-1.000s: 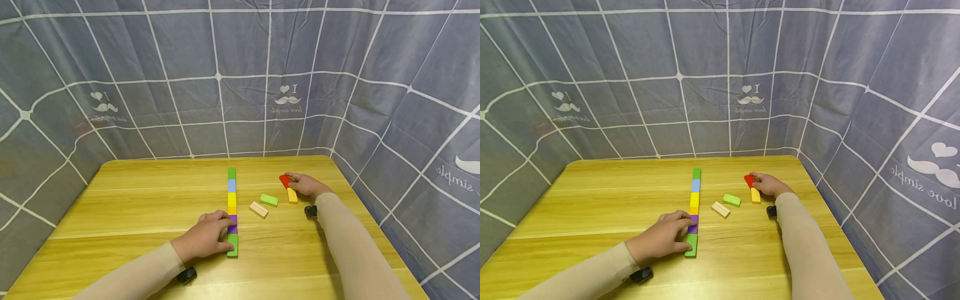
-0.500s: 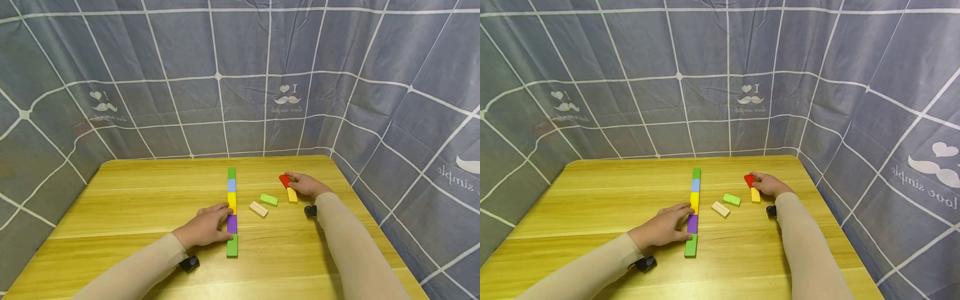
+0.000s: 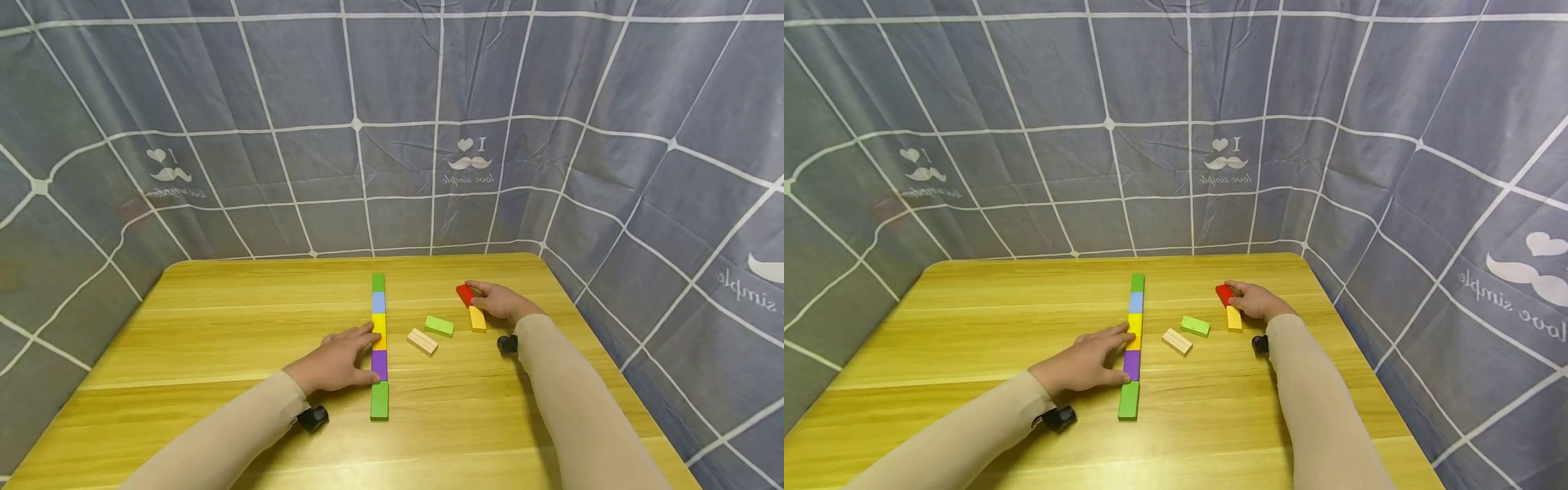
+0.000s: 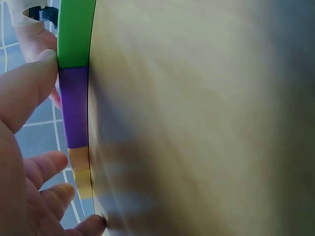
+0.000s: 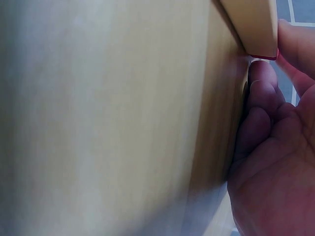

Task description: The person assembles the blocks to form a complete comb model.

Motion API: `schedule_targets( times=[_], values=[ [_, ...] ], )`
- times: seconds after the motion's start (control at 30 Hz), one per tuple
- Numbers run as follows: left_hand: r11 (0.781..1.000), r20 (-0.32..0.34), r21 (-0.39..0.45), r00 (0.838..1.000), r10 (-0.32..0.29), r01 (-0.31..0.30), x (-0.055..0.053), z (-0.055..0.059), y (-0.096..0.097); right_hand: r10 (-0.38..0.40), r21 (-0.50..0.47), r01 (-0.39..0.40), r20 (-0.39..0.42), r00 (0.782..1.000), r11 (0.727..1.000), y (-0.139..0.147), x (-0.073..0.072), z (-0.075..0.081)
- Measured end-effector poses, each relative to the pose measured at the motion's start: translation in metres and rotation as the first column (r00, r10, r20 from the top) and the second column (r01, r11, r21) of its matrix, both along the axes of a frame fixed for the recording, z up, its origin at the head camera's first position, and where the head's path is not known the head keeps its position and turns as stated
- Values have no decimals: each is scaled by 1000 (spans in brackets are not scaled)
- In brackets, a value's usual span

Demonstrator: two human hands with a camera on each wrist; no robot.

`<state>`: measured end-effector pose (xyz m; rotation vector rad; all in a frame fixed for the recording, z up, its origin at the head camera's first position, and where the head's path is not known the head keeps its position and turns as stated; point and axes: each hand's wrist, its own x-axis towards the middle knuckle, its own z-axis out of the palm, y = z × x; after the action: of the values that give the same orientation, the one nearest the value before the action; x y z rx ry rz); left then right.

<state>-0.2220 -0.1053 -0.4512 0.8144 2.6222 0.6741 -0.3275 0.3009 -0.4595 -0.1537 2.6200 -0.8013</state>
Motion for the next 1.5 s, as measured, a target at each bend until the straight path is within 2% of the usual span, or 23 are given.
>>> schedule_targets(
  times=[0.37, 0.9, 1.5],
  values=[
    [1000, 14, -29, 1000, 8, -8, -6, -6, -1, -9, -24, 9, 6, 1000, 1000, 0, 0, 2],
    [1000, 26, -16, 1000, -12, 13, -6, -1, -1, 12, 14, -12, -10, 1000, 1000, 0, 1, 3],
    [1000, 69, -8, 998, 2, -2, -6, -1, 1, -7, -13, 7, 10, 1000, 1000, 2, -1, 1]
  ],
)
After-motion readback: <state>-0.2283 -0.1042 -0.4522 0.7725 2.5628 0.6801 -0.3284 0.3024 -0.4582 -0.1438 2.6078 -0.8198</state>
